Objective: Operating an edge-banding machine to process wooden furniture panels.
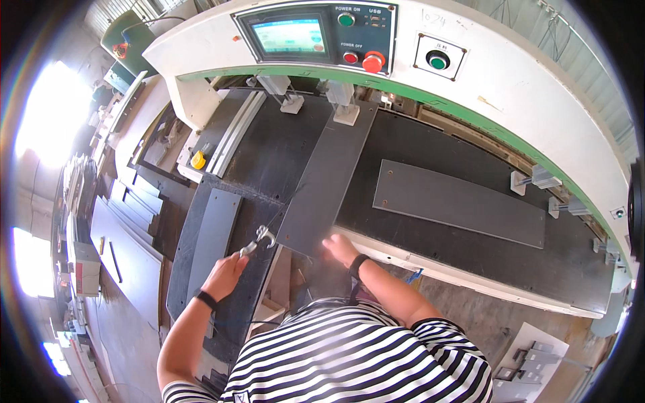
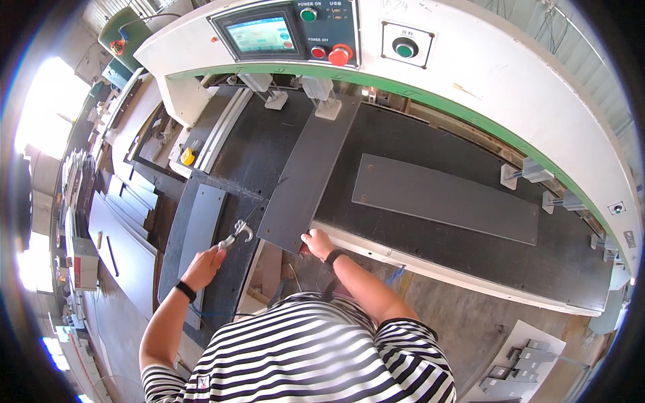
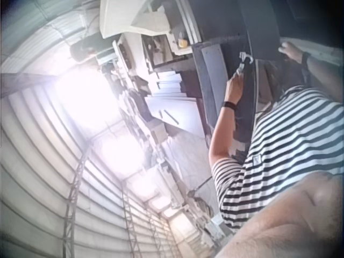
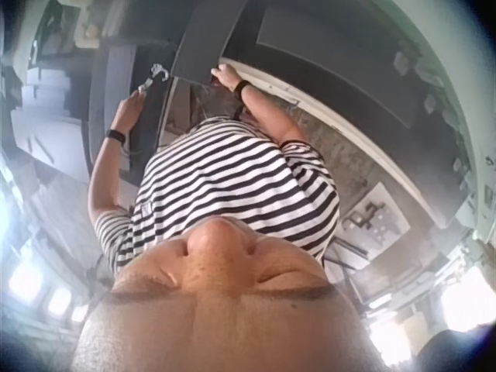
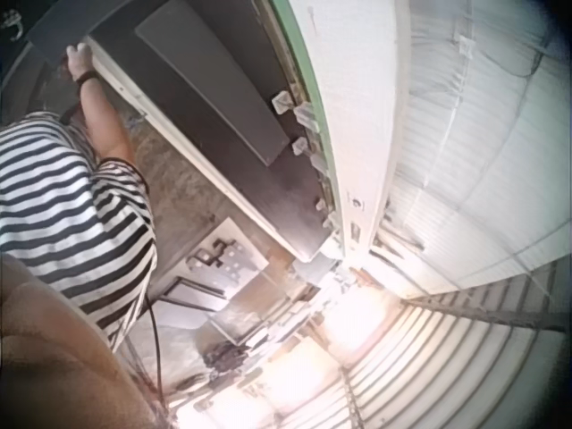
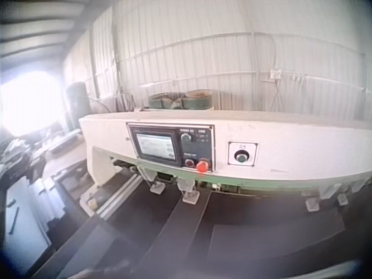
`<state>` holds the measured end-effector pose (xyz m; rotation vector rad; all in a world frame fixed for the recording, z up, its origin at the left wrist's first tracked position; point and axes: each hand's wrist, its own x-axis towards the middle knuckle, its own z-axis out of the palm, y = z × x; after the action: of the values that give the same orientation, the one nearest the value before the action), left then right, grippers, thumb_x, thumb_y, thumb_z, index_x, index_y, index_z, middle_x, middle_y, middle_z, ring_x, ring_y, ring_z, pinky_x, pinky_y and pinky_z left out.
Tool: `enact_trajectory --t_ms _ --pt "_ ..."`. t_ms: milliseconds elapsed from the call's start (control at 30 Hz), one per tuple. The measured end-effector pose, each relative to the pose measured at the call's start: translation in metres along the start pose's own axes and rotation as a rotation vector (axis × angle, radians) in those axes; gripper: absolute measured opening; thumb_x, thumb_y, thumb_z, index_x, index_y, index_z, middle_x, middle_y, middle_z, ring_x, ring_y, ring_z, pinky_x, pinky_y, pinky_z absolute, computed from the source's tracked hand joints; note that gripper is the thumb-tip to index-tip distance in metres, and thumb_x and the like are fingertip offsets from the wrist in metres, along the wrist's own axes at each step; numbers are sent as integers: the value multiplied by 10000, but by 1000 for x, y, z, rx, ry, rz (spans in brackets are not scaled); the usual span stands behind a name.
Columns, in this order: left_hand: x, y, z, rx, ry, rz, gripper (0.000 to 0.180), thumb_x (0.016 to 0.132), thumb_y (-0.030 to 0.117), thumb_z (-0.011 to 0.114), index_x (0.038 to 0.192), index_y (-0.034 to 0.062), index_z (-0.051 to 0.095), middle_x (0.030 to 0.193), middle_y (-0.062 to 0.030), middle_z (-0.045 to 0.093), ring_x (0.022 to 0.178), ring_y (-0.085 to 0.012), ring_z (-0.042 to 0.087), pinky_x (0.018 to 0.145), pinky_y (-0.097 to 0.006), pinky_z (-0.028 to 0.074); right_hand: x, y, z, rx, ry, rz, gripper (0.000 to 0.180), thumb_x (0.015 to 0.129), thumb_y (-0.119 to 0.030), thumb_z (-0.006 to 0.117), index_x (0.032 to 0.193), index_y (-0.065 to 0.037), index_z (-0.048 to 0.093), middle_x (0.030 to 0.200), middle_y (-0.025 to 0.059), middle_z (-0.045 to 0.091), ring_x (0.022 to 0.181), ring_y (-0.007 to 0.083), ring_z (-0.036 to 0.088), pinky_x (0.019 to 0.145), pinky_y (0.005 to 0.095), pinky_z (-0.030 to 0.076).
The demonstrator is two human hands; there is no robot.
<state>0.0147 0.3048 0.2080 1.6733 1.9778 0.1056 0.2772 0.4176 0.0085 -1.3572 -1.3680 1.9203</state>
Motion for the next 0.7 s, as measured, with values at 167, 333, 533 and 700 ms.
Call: enact_trajectory --t_ms 167,333,533,700 --pt "-85 -15 -9 22 -82 -136 272 948 247 452 894 -12 514 765 -262 575 777 -453 554 641 -488 422 2 -6 0 -8 -76 58 240 909 -165 525 924 70 572 803 110 643 651 172 652 541 280 540" --pt "-145 -7 -12 -62 -158 -205 241 948 220 446 986 -3 527 816 -254 588 825 -434 569 692 -466 450 6 4 2 204 -104 120 219 920 -175 529 887 34 584 788 71 607 666 156 613 613 294 528" --pt "-189 -35 13 -113 -161 -231 251 959 228 431 925 -4 520 784 -253 576 789 -432 567 669 -459 438 9 14 5 214 -68 147 238 910 -181 540 945 51 582 803 98 633 679 193 654 605 298 548" --pt "-204 -57 26 -234 -56 -345 286 975 247 396 834 16 488 613 -120 499 573 -263 517 567 -357 418 3 8 10 231 18 145 242 904 -194 553 966 38 589 808 87 628 681 171 634 612 292 547"
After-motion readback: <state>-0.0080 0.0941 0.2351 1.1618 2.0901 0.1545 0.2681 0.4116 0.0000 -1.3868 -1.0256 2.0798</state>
